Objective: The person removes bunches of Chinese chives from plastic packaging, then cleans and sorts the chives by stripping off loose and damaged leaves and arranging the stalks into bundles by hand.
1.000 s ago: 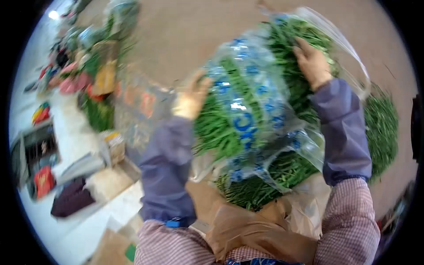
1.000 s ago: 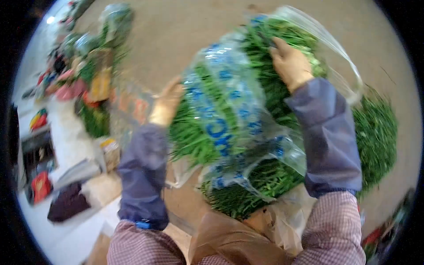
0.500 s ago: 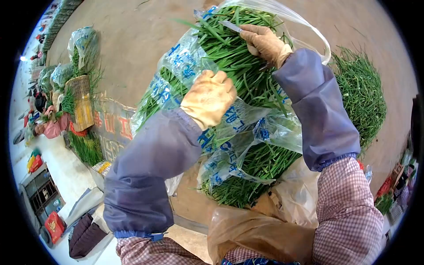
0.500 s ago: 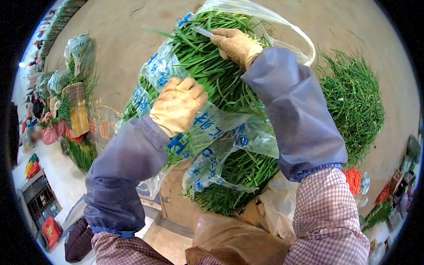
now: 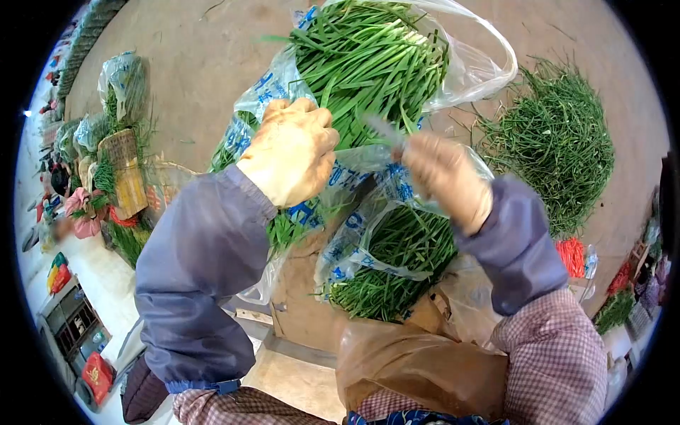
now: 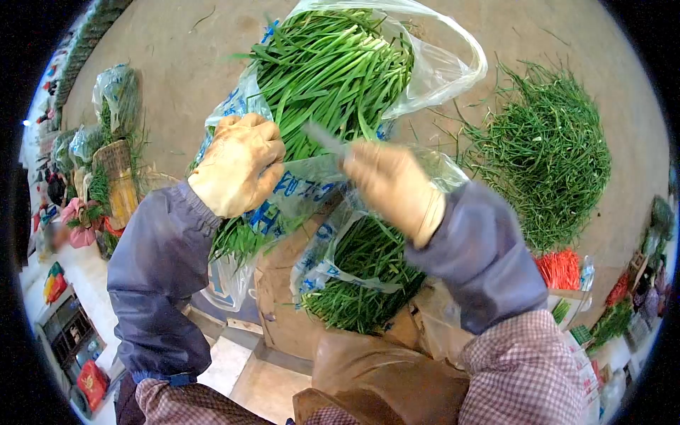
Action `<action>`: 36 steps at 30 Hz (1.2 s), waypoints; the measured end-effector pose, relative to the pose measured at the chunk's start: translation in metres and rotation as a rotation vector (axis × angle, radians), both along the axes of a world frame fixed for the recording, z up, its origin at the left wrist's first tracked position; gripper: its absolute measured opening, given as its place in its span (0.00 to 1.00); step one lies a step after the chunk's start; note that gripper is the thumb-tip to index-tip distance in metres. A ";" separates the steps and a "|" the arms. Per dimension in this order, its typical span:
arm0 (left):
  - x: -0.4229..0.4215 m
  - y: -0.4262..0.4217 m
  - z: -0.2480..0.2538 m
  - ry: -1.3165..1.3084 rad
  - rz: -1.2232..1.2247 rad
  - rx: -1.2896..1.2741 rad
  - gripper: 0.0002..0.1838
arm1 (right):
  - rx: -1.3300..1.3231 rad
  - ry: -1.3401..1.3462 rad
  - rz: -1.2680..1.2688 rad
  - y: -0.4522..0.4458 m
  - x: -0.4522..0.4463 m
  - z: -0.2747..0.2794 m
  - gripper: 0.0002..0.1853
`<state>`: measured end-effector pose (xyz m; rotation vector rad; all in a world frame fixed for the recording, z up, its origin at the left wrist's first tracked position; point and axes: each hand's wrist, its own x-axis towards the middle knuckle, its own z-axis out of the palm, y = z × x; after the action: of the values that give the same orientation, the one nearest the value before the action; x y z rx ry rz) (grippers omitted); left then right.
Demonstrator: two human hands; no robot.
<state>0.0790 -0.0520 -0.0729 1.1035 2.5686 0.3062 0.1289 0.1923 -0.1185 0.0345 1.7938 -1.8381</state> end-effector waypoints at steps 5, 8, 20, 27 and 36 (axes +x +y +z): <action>0.009 0.004 0.002 0.063 0.007 0.050 0.05 | 0.199 -0.071 0.014 -0.036 0.046 -0.029 0.12; 0.015 0.007 -0.002 0.076 -0.026 0.019 0.05 | 0.144 -0.076 0.043 -0.063 0.046 -0.029 0.13; -0.004 -0.036 0.040 -0.121 0.445 0.548 0.07 | 0.139 0.055 0.285 -0.064 0.153 0.006 0.13; 0.003 -0.090 0.032 -0.353 0.979 1.070 0.11 | -0.041 -0.280 0.015 -0.043 0.104 -0.002 0.10; 0.000 -0.098 0.023 -0.580 1.004 1.147 0.12 | 0.017 0.424 -0.271 -0.107 -0.087 -0.003 0.15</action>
<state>0.0785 -0.1504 -0.0496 -0.2434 2.0513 2.0951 0.0415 0.0854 -0.1211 -0.1205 2.1800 -2.1432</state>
